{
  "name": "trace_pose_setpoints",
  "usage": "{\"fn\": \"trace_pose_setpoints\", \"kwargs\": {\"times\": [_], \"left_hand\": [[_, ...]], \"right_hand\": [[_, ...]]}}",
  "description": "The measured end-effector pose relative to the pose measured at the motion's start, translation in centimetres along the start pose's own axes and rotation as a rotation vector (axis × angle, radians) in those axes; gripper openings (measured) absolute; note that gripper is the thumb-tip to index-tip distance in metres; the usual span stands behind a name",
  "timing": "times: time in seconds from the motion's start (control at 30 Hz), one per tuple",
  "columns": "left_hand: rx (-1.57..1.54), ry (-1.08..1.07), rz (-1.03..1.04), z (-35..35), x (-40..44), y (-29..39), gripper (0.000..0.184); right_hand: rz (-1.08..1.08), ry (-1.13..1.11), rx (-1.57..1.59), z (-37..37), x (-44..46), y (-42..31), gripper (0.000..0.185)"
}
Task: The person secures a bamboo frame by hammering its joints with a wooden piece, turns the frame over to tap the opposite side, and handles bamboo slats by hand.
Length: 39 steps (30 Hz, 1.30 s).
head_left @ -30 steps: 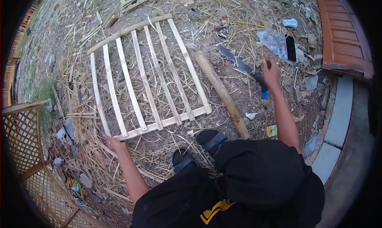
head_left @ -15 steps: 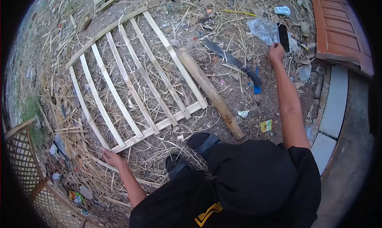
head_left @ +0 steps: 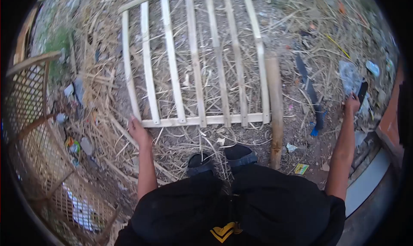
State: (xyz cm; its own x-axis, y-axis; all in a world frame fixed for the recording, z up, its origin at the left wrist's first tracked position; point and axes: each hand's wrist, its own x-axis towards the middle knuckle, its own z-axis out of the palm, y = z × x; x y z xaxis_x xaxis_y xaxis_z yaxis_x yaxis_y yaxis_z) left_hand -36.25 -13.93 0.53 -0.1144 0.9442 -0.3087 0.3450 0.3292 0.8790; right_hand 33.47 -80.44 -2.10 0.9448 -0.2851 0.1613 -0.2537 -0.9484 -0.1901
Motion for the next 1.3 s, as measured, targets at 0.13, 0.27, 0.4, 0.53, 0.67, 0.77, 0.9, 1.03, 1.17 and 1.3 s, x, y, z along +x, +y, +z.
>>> {"fn": "trace_pose_setpoints", "kwargs": {"times": [0.13, 0.27, 0.4, 0.53, 0.67, 0.77, 0.9, 1.03, 1.17, 1.3], "left_hand": [[0.006, -0.046, -0.207, -0.5, -0.1, 1.5, 0.034], [0.017, -0.145, -0.198, -1.0, 0.1, 2.6, 0.035], [0.031, -0.186, -0.198, -1.6, 0.1, 4.7, 0.037], [0.031, -0.284, -0.225, -2.7, 0.9, 5.5, 0.040], [0.038, -0.343, -0.174, -3.3, 1.5, 4.6, 0.044], [0.159, -0.335, -0.222, -3.4, 1.1, 5.8, 0.045], [0.946, 0.037, 0.473, -1.8, -2.9, 8.7, 0.037], [0.644, -0.231, 0.626, 2.2, -10.2, 12.0, 0.035], [0.190, -0.867, 0.729, 4.7, -14.4, 12.1, 0.032], [0.077, -1.071, 0.416, 4.7, -16.0, 12.1, 0.023]], "right_hand": [[0.140, -0.056, 0.152, -1.1, 0.4, -0.3, 0.037], [0.252, -0.080, 0.489, -1.9, -0.5, -1.9, 0.034], [0.388, -0.130, 0.525, -1.9, 0.4, -0.8, 0.034], [0.175, 0.082, -0.093, -3.4, 1.6, 0.1, 0.041], [0.223, 0.156, -0.106, -4.8, 2.2, 0.2, 0.047], [-0.238, 0.190, 0.238, -7.0, -2.5, -4.4, 0.039], [-0.692, -0.183, 0.464, -12.7, -18.9, -18.9, 0.028], [-1.236, -0.600, 0.497, -17.2, -35.6, -28.8, 0.013], [-1.353, -0.947, 0.666, -19.0, -45.8, -32.2, 0.012], [-1.319, -1.038, 0.694, -19.9, -48.8, -32.5, 0.012]]}}
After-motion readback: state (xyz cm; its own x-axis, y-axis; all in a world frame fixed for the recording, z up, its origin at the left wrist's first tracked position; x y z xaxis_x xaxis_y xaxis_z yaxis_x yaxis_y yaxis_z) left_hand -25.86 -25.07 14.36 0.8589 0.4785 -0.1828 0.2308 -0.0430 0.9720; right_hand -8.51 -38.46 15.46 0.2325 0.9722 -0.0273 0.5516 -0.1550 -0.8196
